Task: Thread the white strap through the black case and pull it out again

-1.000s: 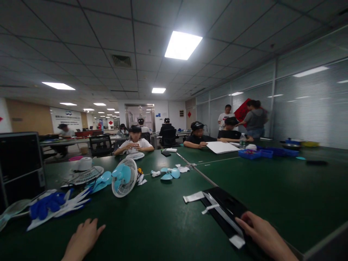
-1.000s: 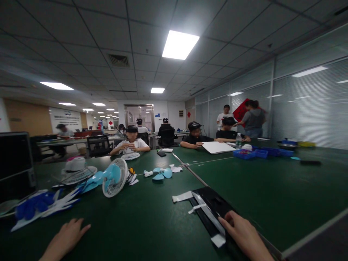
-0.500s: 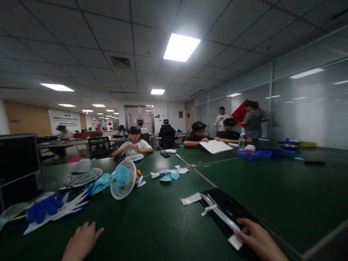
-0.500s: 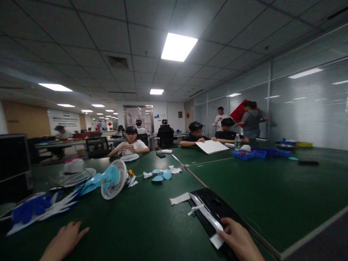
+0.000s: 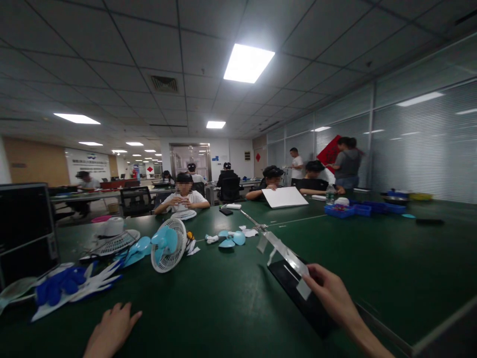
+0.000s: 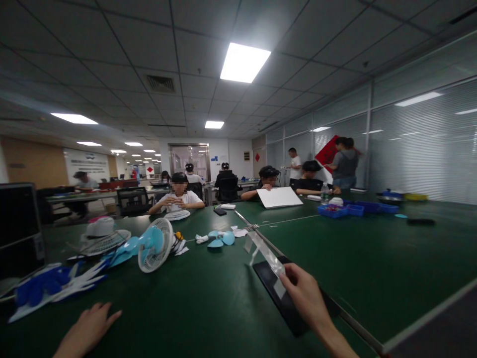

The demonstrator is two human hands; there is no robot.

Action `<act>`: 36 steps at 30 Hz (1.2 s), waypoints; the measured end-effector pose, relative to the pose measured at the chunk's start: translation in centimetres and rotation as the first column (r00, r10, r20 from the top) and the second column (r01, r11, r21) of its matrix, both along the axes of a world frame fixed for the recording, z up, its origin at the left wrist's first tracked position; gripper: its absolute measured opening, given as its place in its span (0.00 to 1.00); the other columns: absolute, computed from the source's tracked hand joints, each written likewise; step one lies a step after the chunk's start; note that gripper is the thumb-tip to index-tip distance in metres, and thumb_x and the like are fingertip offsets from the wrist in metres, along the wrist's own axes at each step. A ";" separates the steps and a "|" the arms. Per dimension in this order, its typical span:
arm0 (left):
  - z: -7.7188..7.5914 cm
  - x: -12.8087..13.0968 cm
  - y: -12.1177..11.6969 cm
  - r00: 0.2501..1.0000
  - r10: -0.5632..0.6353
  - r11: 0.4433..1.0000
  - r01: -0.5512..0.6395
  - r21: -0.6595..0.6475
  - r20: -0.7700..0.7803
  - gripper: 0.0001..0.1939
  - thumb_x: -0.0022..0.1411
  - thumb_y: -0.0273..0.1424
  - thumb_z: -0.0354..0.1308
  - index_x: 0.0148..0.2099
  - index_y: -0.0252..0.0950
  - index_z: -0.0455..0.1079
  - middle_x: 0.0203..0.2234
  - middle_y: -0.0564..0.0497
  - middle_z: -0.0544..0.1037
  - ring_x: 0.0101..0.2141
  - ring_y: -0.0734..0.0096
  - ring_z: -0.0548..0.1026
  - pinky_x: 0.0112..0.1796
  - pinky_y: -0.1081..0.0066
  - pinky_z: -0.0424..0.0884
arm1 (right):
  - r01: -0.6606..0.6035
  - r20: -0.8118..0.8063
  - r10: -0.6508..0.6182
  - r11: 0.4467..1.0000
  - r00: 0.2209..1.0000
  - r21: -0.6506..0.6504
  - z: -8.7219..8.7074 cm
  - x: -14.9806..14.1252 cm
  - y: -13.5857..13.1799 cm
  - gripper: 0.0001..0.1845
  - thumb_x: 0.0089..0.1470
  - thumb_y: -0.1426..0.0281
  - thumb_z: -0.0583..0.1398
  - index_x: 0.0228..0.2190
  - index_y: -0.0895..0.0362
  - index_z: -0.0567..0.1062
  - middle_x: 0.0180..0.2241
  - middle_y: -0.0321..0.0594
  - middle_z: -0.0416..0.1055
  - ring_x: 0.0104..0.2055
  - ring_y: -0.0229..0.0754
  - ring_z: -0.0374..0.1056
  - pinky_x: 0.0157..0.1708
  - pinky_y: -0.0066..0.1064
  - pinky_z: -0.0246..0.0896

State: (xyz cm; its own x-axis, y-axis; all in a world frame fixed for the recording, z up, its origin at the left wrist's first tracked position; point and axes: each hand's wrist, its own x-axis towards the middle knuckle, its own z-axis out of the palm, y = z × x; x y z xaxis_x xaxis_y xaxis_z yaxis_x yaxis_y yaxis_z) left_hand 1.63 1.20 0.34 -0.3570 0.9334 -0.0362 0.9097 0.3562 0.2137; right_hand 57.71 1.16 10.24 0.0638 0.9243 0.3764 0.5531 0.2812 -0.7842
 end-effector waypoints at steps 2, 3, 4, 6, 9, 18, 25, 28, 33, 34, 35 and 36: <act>0.2 0.1 -0.1 1.000 0.009 1.000 -0.009 0.004 0.011 0.35 0.56 0.47 0.47 0.59 0.28 0.65 0.56 0.35 0.68 0.54 0.49 0.68 0.50 0.56 0.68 | 0.054 0.107 -0.063 0.995 0.992 0.088 0.6 -0.8 2.0 0.18 0.53 0.58 0.53 0.35 0.57 0.74 0.32 0.44 0.77 0.34 0.47 0.72 0.34 0.33 0.64; 0.3 0.1 -0.1 1.000 0.012 1.000 -0.013 0.005 0.015 0.35 0.56 0.46 0.47 0.59 0.28 0.65 0.57 0.35 0.68 0.54 0.50 0.68 0.50 0.57 0.68 | 0.077 0.180 -0.100 0.988 0.979 0.131 0.8 -1.3 3.1 0.17 0.54 0.60 0.52 0.35 0.58 0.74 0.31 0.43 0.76 0.32 0.46 0.71 0.33 0.32 0.63; 0.3 0.1 -0.1 1.000 0.015 1.000 -0.015 0.001 0.019 0.35 0.56 0.46 0.47 0.59 0.28 0.65 0.57 0.35 0.68 0.54 0.50 0.68 0.50 0.57 0.68 | 0.090 0.259 -0.131 0.982 0.957 0.164 0.7 -1.8 4.3 0.16 0.55 0.62 0.51 0.36 0.58 0.73 0.30 0.43 0.76 0.32 0.45 0.71 0.33 0.32 0.62; 0.3 -0.1 0.0 1.000 0.014 1.000 -0.014 -0.013 0.027 0.35 0.57 0.47 0.47 0.59 0.28 0.64 0.58 0.35 0.67 0.55 0.50 0.67 0.50 0.57 0.67 | 0.087 0.424 -0.165 0.976 0.890 0.198 0.4 -2.9 6.5 0.13 0.56 0.68 0.51 0.39 0.58 0.72 0.32 0.44 0.75 0.34 0.45 0.71 0.35 0.31 0.60; -0.1 -0.4 0.3 0.999 -0.006 1.000 0.007 -0.024 0.041 0.36 0.58 0.47 0.45 0.60 0.27 0.63 0.58 0.34 0.66 0.55 0.48 0.67 0.50 0.55 0.67 | 0.044 0.626 -0.133 0.987 0.768 0.154 -0.8 -5.1 8.9 0.13 0.56 0.76 0.50 0.39 0.59 0.71 0.39 0.48 0.75 0.41 0.47 0.71 0.39 0.32 0.59; -0.2 -0.2 0.2 1.000 -0.005 1.000 0.006 -0.015 0.020 0.35 0.59 0.46 0.44 0.61 0.27 0.63 0.58 0.34 0.66 0.56 0.47 0.65 0.51 0.54 0.66 | -0.060 0.727 0.051 0.998 0.685 -0.013 -4.0 -9.7 11.0 0.12 0.56 0.77 0.53 0.39 0.61 0.74 0.41 0.52 0.75 0.44 0.51 0.72 0.40 0.33 0.60; 0.8 0.7 -0.3 1.000 0.003 1.000 -0.003 -0.030 0.003 0.36 0.59 0.46 0.44 0.61 0.26 0.62 0.58 0.34 0.65 0.56 0.48 0.66 0.51 0.56 0.67 | -0.039 0.705 0.007 0.999 0.709 0.029 -3.4 -6.5 9.6 0.13 0.59 0.68 0.53 0.43 0.59 0.73 0.44 0.49 0.73 0.46 0.48 0.70 0.42 0.33 0.60; 0.8 0.8 -0.3 1.000 -0.005 1.000 0.005 -0.024 0.000 0.35 0.59 0.46 0.44 0.61 0.26 0.62 0.58 0.34 0.66 0.56 0.48 0.66 0.50 0.55 0.67 | 0.069 0.678 -0.125 0.992 0.725 0.109 -3.3 -2.1 8.8 0.13 0.59 0.68 0.53 0.41 0.59 0.74 0.43 0.49 0.72 0.46 0.48 0.68 0.43 0.34 0.60; 0.2 -0.1 0.1 1.000 -0.002 1.000 0.002 -0.024 0.010 0.36 0.58 0.47 0.46 0.60 0.27 0.63 0.58 0.34 0.66 0.56 0.49 0.67 0.50 0.56 0.68 | 0.323 0.636 -0.301 0.943 0.711 0.086 -4.4 4.4 7.7 0.15 0.57 0.66 0.54 0.42 0.60 0.74 0.43 0.52 0.72 0.46 0.52 0.67 0.42 0.38 0.62; 0.1 -0.3 0.2 1.000 0.000 1.000 0.000 -0.023 0.017 0.36 0.57 0.48 0.47 0.60 0.27 0.64 0.58 0.34 0.67 0.55 0.49 0.67 0.50 0.56 0.68 | 0.347 0.634 -0.298 0.936 0.714 0.049 -4.6 5.0 7.5 0.15 0.57 0.65 0.54 0.41 0.60 0.74 0.42 0.51 0.73 0.46 0.52 0.68 0.42 0.38 0.62; 0.0 -0.4 0.3 1.000 0.001 1.000 -0.001 -0.020 0.023 0.36 0.57 0.48 0.48 0.60 0.28 0.64 0.58 0.34 0.67 0.55 0.49 0.67 0.50 0.56 0.68 | 0.360 0.634 -0.286 0.933 0.719 0.013 -4.7 5.4 7.3 0.15 0.57 0.64 0.54 0.40 0.60 0.74 0.41 0.51 0.73 0.45 0.52 0.68 0.41 0.38 0.62; -0.1 -0.6 0.3 1.000 0.001 1.000 -0.001 -0.019 0.028 0.36 0.57 0.48 0.48 0.59 0.28 0.64 0.58 0.35 0.67 0.55 0.50 0.68 0.50 0.56 0.68 | 0.363 0.635 -0.271 0.931 0.723 -0.015 -4.8 5.6 7.1 0.15 0.57 0.63 0.54 0.38 0.59 0.74 0.40 0.50 0.74 0.44 0.52 0.69 0.40 0.38 0.63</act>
